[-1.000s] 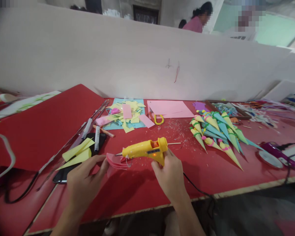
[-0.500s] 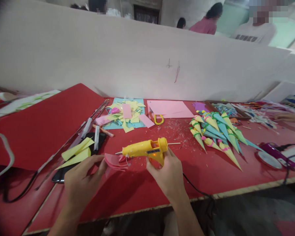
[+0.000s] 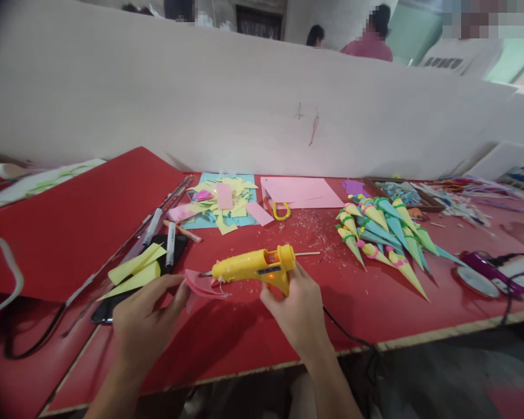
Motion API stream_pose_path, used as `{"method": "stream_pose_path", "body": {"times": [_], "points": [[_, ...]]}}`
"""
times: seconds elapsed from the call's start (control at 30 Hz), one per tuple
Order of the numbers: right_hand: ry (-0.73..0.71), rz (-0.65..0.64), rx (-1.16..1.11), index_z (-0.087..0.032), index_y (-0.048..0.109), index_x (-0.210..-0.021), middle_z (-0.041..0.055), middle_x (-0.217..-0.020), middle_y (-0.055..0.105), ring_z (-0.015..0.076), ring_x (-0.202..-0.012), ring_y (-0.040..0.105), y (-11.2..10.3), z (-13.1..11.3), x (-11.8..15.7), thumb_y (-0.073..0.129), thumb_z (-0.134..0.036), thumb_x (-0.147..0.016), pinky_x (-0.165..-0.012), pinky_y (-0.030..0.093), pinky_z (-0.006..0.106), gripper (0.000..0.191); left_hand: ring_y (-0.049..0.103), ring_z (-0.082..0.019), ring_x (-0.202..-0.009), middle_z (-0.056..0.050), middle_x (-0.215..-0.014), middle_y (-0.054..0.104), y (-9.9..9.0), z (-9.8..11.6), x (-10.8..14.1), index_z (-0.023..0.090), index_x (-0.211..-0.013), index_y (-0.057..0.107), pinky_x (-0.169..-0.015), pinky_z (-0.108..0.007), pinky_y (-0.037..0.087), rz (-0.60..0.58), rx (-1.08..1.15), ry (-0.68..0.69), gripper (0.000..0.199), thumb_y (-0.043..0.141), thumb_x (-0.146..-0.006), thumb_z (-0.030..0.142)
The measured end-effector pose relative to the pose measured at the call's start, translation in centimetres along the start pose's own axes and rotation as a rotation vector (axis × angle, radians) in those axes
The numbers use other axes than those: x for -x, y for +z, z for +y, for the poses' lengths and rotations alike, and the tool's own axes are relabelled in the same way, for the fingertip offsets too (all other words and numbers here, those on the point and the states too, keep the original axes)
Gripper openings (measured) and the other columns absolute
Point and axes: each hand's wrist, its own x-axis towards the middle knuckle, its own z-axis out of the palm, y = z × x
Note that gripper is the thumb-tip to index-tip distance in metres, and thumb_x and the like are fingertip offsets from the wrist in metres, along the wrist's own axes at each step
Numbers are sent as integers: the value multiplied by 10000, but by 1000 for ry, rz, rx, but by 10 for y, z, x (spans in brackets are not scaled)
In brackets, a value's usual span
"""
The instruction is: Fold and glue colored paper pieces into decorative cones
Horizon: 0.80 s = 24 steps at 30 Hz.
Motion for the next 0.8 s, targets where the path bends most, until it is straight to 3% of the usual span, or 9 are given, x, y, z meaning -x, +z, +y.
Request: {"method": "stream_pose_path", "body": {"times": [0.8], "points": [[-57,-74,58,-166,542,-748,32,-594,548,170,-527,536,2,8,0,381,-194,-706,-486,365,238,168,526,-75,-466,25,-530,586,-2,-1,-3,151,-645,555,-508,-165,399,45,-33,39,170,486,-798,183]]}}
